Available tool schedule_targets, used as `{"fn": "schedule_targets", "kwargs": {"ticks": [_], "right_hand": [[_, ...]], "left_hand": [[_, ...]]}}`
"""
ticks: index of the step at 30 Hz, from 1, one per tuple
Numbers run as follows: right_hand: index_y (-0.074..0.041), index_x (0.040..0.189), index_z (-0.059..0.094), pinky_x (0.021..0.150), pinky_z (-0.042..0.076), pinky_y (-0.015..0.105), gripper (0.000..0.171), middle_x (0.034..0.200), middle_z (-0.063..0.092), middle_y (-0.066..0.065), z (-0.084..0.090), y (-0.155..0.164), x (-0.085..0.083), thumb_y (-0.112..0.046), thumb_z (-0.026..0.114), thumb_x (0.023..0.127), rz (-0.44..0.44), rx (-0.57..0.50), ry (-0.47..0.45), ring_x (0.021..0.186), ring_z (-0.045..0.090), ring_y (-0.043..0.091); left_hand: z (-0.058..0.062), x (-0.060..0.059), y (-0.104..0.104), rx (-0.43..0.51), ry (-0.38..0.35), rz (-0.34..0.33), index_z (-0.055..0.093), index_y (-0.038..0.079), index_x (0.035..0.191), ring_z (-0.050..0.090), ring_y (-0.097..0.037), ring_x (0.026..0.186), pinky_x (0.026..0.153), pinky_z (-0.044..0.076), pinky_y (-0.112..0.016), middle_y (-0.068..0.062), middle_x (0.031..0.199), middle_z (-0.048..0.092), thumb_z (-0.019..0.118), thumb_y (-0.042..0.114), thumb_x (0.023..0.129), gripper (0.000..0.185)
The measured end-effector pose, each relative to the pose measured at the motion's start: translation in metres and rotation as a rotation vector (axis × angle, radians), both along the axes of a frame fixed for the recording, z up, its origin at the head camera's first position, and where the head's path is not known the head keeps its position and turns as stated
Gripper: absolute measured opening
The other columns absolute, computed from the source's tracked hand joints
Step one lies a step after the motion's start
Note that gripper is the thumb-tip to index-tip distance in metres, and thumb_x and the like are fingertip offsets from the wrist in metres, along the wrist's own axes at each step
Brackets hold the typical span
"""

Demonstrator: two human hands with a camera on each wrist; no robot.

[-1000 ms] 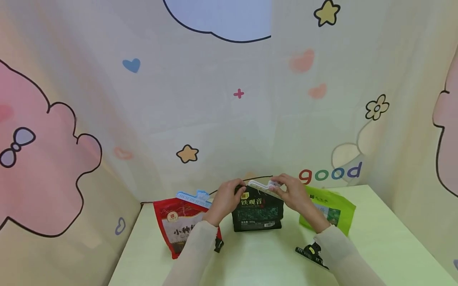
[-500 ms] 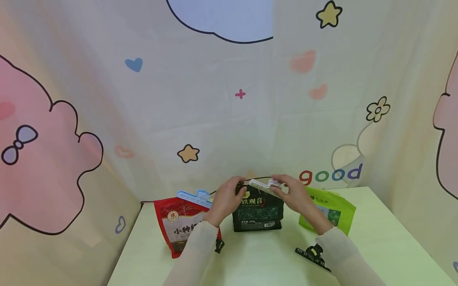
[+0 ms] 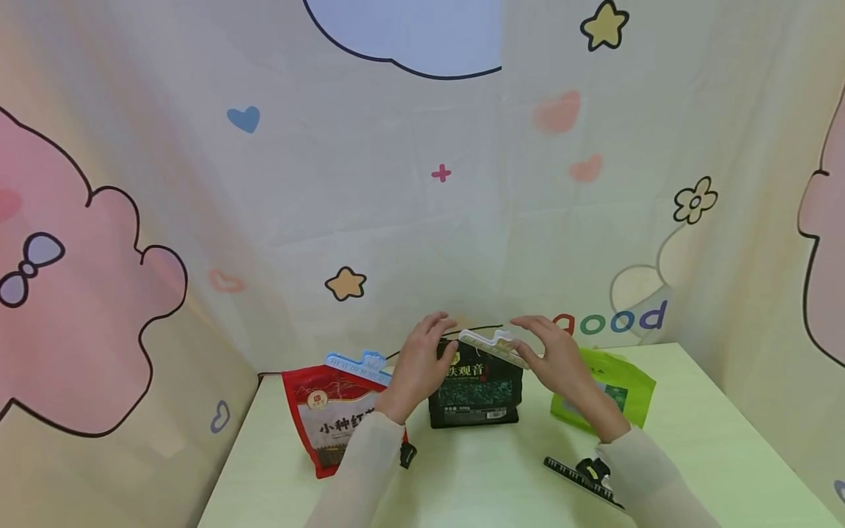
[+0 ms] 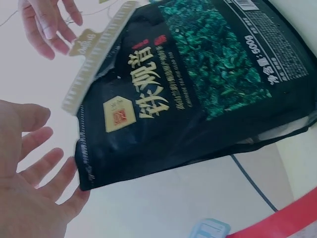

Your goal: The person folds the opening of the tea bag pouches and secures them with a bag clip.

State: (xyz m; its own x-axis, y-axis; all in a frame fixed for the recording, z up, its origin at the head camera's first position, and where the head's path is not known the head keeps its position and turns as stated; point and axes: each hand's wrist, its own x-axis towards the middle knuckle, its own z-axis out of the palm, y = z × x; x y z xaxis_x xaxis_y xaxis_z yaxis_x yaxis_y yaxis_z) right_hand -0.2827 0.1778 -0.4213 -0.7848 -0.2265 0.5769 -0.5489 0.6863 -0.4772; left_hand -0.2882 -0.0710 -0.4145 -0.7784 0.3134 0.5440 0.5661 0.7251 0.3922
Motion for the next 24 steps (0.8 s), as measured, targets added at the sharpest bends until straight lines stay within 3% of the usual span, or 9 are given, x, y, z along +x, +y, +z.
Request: {"fn": "schedule_targets", "kwargs": {"ticks": [5,9,19,22,24], "right_hand": [[-0.008,0.128,0.062,0.095,0.049,0.057,0.036,0.129,0.063,0.015,0.0,0.008,0.008,-0.014,0.068,0.093,-0.007,0.007,0.037,0.119,0.059,0.038],[-0.009,0.127,0.063,0.095,0.048,0.057,0.034,0.128,0.063,0.014,0.0,0.014,0.014,-0.015,0.067,0.093,-0.017,0.017,0.057,0.119,0.059,0.037],[-0.008,0.124,0.065,0.095,0.048,0.055,0.032,0.127,0.063,0.013,0.002,0.029,0.034,-0.012,0.067,0.092,-0.035,0.022,0.104,0.12,0.058,0.036],[-0.009,0.122,0.066,0.092,0.05,0.049,0.032,0.124,0.065,0.01,0.001,0.034,0.04,-0.01,0.07,0.09,-0.062,0.037,0.14,0.117,0.06,0.032],[-0.009,0.121,0.067,0.092,0.051,0.037,0.033,0.121,0.066,0.008,0.0,0.038,0.045,-0.009,0.071,0.088,-0.077,0.049,0.154,0.115,0.061,0.03]], "left_hand": [[0.004,0.008,0.006,0.015,0.114,-0.009,0.059,0.015,0.131,0.052,-0.027,0.131,0.105,0.047,-0.045,-0.009,0.143,0.053,0.063,0.021,0.097,0.035],[0.006,0.015,0.012,0.054,0.165,-0.017,0.059,0.016,0.13,0.051,-0.026,0.132,0.101,0.05,-0.042,-0.006,0.144,0.051,0.062,0.019,0.097,0.034],[0.009,0.031,0.028,0.105,0.209,-0.063,0.059,0.014,0.132,0.05,-0.023,0.132,0.102,0.049,-0.042,-0.005,0.144,0.051,0.061,0.018,0.097,0.035],[0.008,0.034,0.033,0.116,0.21,-0.085,0.059,0.014,0.132,0.05,-0.022,0.133,0.104,0.047,-0.042,-0.005,0.144,0.051,0.061,0.018,0.098,0.035],[0.007,0.036,0.037,0.124,0.208,-0.104,0.059,0.014,0.131,0.05,-0.022,0.133,0.104,0.047,-0.042,-0.005,0.143,0.052,0.061,0.017,0.097,0.034]]}}
